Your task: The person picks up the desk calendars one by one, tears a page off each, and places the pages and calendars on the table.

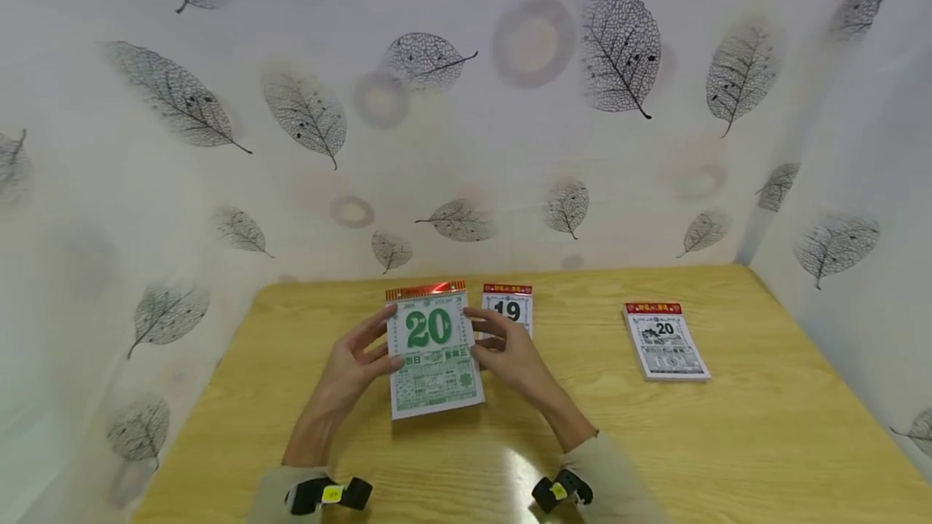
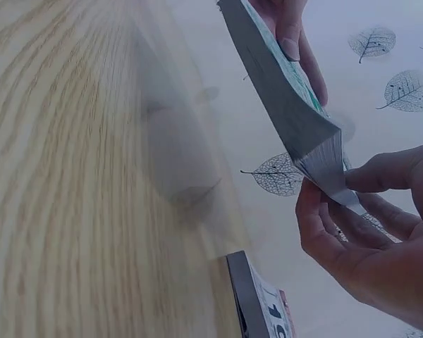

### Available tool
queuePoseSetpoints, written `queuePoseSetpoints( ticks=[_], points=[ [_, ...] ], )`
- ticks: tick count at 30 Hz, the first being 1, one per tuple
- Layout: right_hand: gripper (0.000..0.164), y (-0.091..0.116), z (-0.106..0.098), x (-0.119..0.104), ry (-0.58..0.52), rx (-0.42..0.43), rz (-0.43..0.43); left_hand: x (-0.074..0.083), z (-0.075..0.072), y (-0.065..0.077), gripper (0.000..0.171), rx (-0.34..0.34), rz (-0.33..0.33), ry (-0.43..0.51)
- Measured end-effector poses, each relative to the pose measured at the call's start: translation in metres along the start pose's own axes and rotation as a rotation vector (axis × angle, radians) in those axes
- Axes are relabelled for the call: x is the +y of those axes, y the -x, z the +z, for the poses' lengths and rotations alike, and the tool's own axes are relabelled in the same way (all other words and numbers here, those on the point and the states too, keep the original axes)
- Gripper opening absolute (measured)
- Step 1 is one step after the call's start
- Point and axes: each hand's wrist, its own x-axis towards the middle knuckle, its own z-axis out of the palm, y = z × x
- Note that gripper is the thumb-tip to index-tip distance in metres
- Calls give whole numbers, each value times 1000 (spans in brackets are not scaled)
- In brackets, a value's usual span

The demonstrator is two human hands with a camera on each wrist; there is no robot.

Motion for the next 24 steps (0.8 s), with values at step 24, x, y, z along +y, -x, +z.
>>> queuePoseSetpoints(
  ticks=[24],
  points=[
    [56,14,-49,-21,-47,-7,-98,20,33,-22,83,-186,140,25]
  ],
)
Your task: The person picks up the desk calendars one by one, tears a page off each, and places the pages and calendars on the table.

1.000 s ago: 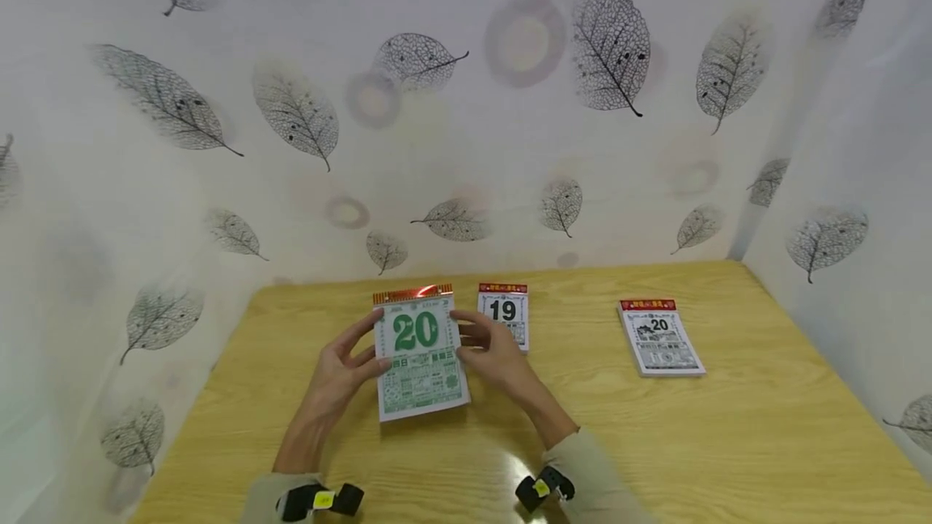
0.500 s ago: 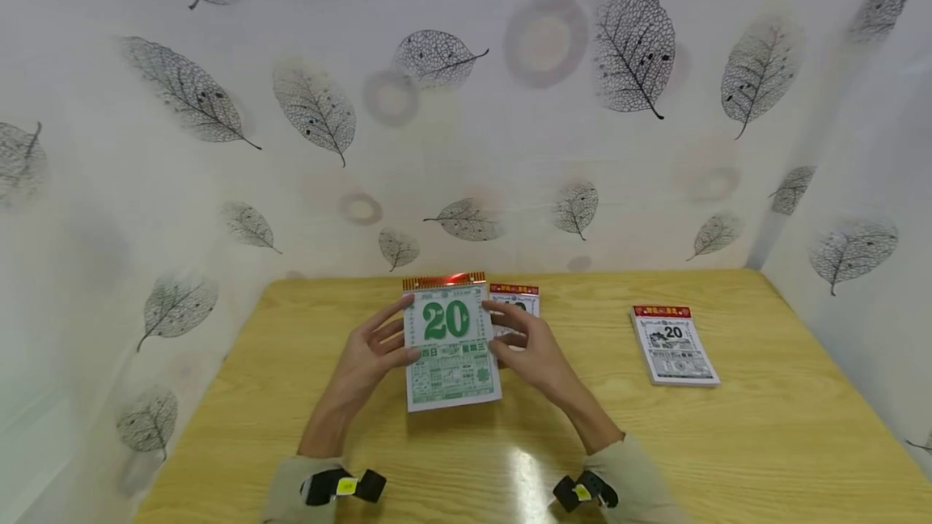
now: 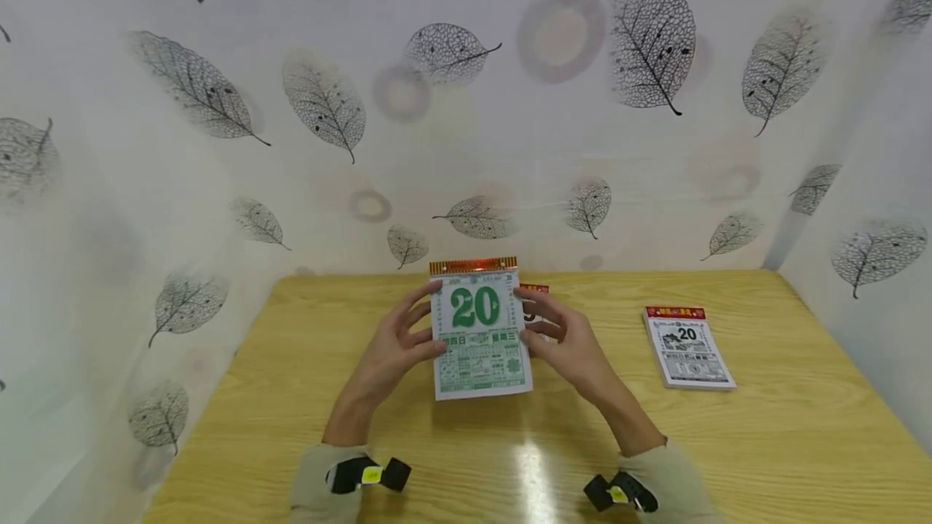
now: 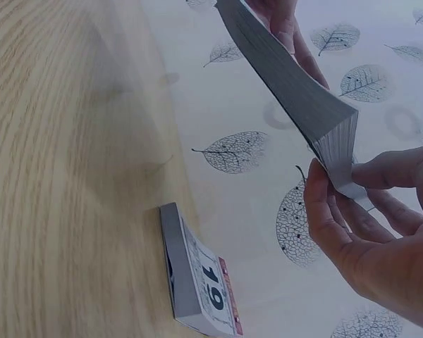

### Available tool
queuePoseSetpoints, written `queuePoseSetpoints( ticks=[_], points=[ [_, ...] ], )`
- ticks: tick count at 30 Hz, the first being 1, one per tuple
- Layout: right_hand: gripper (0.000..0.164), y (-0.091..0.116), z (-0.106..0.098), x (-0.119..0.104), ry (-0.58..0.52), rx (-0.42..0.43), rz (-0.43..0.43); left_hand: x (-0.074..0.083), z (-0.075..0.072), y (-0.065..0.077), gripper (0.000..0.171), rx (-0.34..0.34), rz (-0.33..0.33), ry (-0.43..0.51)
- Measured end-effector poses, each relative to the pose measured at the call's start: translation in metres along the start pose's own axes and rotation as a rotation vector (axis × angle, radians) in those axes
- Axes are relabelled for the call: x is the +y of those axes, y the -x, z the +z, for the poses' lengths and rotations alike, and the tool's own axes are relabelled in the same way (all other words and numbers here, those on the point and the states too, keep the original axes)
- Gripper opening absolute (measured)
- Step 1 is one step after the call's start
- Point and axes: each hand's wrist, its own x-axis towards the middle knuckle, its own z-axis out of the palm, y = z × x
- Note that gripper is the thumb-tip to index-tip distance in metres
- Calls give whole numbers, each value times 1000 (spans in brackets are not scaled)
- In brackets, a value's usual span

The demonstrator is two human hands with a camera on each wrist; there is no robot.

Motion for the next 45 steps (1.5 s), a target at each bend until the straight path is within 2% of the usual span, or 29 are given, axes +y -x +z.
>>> queuePoseSetpoints(
  ticks=[7,16,31,37,45],
  points=[
    [57,8,-13,-7,-4,22,0,7,9,-9,84,-93,25,7],
    [58,14,-28,-11,10,23,-62,12,21,-17,86,-143,63,15],
    [61,25,-42,-26,57,-25,-97,12,36,-14,82,-174,98,75],
    [60,28,-44,-28,48,-29,-97,10,41,-15,79,-154,114,88],
    [60,26,-43,-27,13,-42,-103,12,40,-16,78,-131,113,81]
  ],
)
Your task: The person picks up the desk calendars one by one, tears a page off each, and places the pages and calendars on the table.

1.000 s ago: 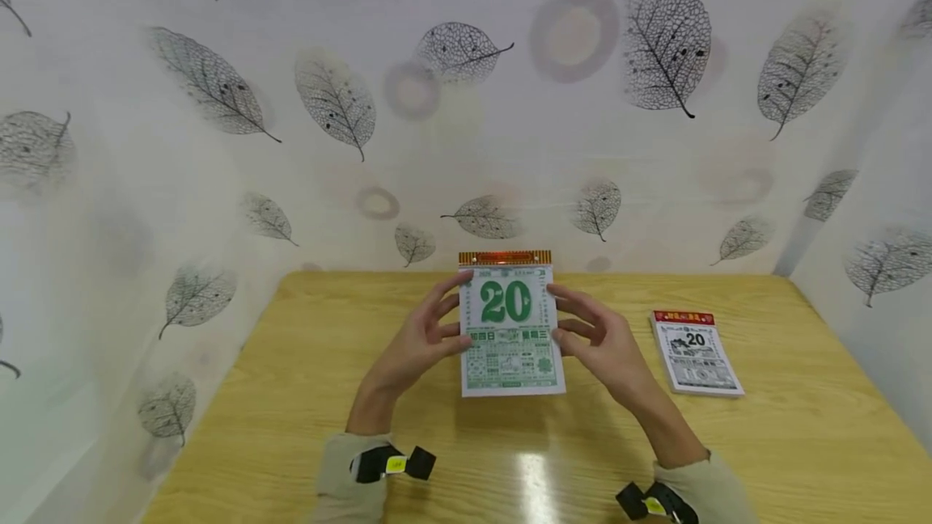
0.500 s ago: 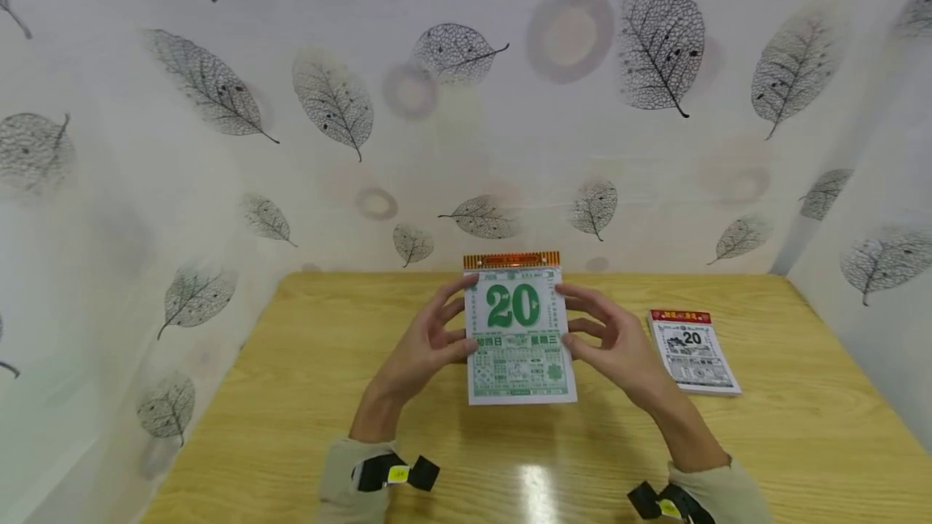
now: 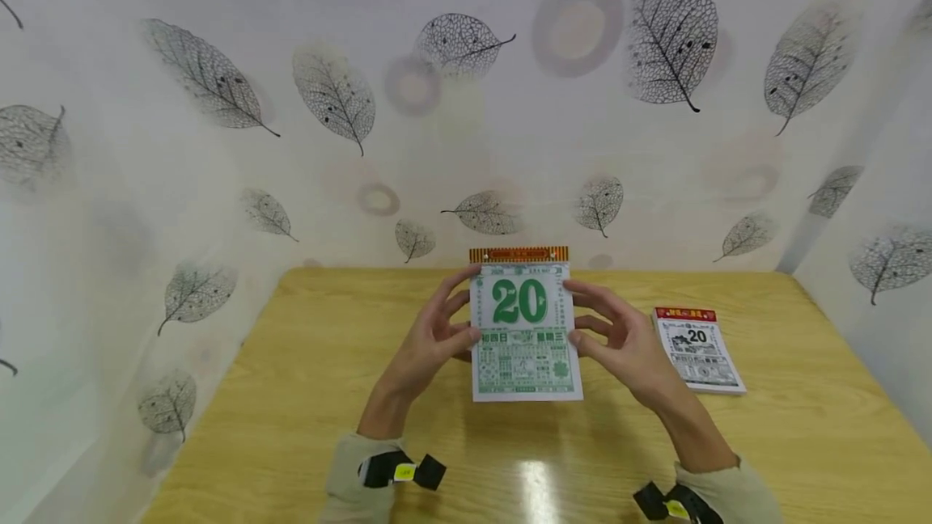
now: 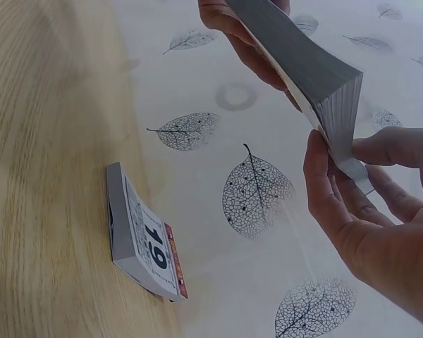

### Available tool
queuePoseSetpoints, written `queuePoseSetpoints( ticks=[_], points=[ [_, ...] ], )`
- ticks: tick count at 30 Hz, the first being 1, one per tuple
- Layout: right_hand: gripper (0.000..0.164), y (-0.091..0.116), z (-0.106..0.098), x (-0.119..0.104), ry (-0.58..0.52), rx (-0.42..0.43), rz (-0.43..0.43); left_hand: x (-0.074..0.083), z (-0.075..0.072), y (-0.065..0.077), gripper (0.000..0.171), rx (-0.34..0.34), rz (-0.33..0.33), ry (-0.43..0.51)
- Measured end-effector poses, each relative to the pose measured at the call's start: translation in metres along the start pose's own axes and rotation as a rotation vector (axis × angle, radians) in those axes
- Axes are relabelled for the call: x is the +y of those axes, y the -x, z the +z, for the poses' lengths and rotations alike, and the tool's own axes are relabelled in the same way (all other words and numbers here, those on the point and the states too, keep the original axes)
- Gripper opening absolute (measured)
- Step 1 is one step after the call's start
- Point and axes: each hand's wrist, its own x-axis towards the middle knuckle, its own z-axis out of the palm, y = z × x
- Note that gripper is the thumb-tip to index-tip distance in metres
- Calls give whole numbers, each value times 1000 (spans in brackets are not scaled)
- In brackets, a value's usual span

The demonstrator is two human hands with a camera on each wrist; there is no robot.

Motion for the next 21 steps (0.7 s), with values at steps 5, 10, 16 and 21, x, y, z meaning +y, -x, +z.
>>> queuePoseSetpoints(
  ticks=[5,10,16,21],
  points=[
    [60,1,0,-2,-19,-1,-5,2,2,-3,75,12,24,-14],
    [60,2,1,-3,-24,-12,-24,3,3,-4,71,30,56,-13],
    [60,0,4,-3,-35,-23,-38,6,-1,-4,69,31,62,-35],
    [60,-1,7,-2,-26,-30,-19,7,-4,-2,71,13,34,-30]
  ],
)
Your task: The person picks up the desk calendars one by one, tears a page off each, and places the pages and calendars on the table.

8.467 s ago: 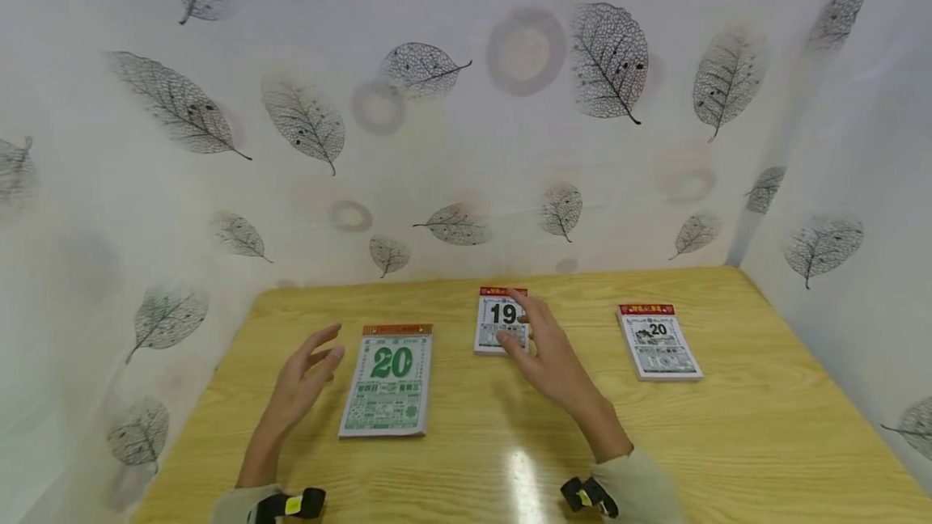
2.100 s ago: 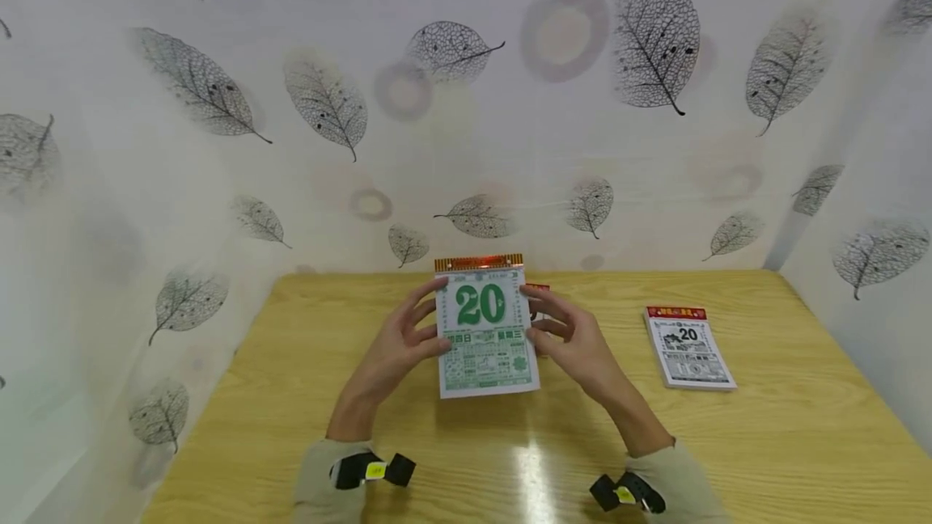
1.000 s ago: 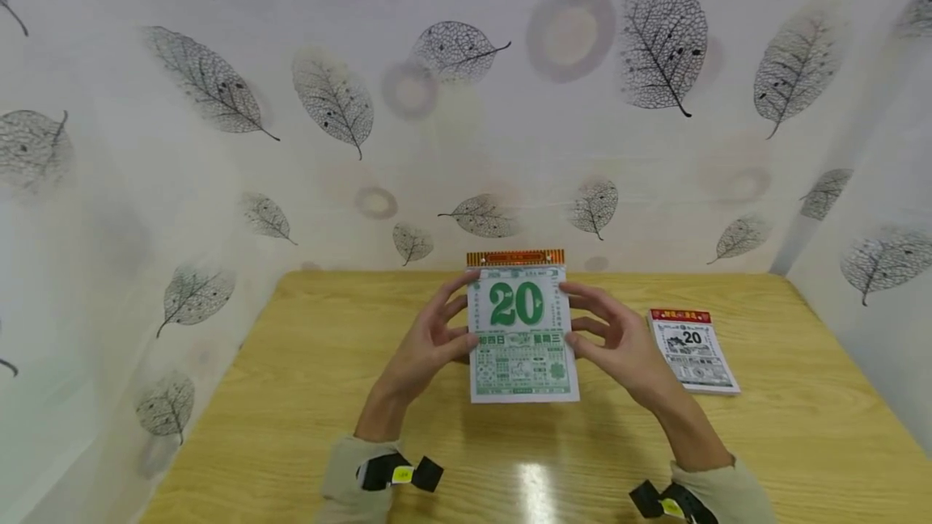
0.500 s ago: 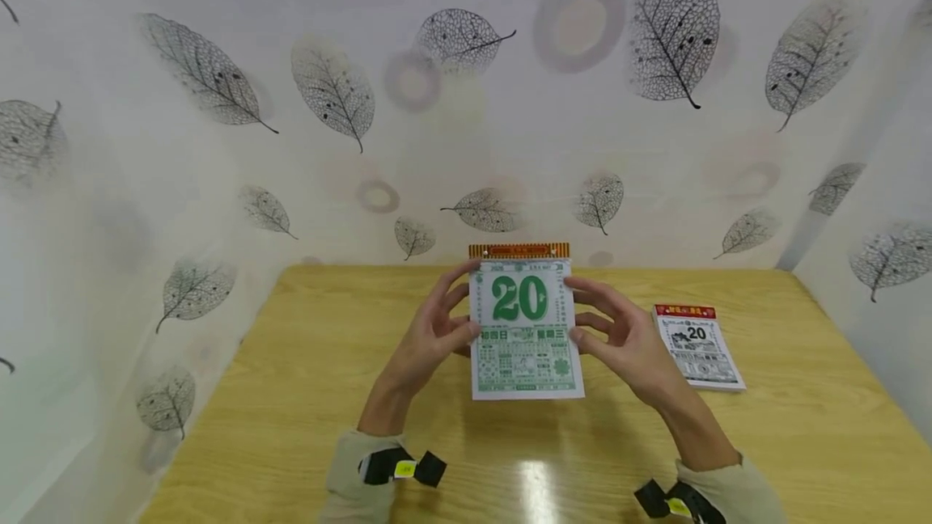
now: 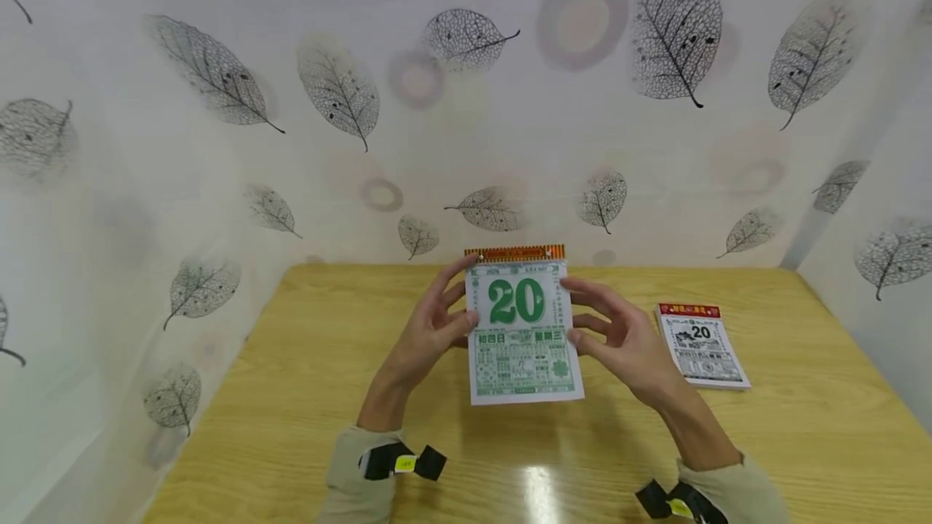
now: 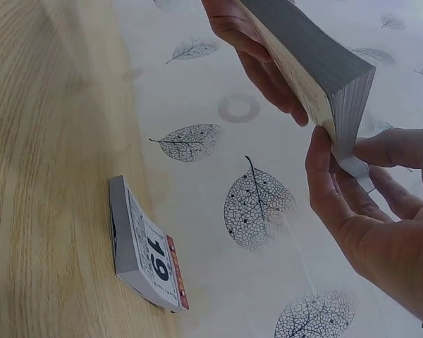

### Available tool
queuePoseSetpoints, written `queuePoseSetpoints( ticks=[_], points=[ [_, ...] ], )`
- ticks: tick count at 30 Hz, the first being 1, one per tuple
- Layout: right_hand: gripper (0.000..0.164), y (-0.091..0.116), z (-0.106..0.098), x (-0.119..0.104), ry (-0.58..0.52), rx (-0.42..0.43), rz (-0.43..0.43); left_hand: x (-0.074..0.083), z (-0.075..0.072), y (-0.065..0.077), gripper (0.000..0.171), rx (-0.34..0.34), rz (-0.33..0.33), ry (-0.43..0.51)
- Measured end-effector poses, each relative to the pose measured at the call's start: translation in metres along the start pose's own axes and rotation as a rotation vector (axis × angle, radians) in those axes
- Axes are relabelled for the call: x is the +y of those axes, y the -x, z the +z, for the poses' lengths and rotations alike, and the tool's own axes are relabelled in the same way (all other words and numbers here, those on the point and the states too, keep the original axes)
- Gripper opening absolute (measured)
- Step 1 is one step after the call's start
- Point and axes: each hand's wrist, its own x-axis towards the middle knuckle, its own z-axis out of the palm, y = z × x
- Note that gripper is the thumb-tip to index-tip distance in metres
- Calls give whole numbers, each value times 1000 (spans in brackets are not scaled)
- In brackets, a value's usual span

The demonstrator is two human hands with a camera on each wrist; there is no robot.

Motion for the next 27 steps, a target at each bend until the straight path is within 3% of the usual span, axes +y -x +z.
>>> queuePoseSetpoints(
  ticks=[9,17,23,27],
  points=[
    [60,4,4,-2,26,18,7,-3,0,0,73,11,-10,61],
    [54,11,10,-7,293,149,-114,-7,1,3,72,33,-8,83],
    [63,14,13,-21,425,201,-256,-7,1,2,73,36,11,78],
    [67,17,20,-27,508,227,-295,-7,2,2,72,22,16,88]
  ],
)
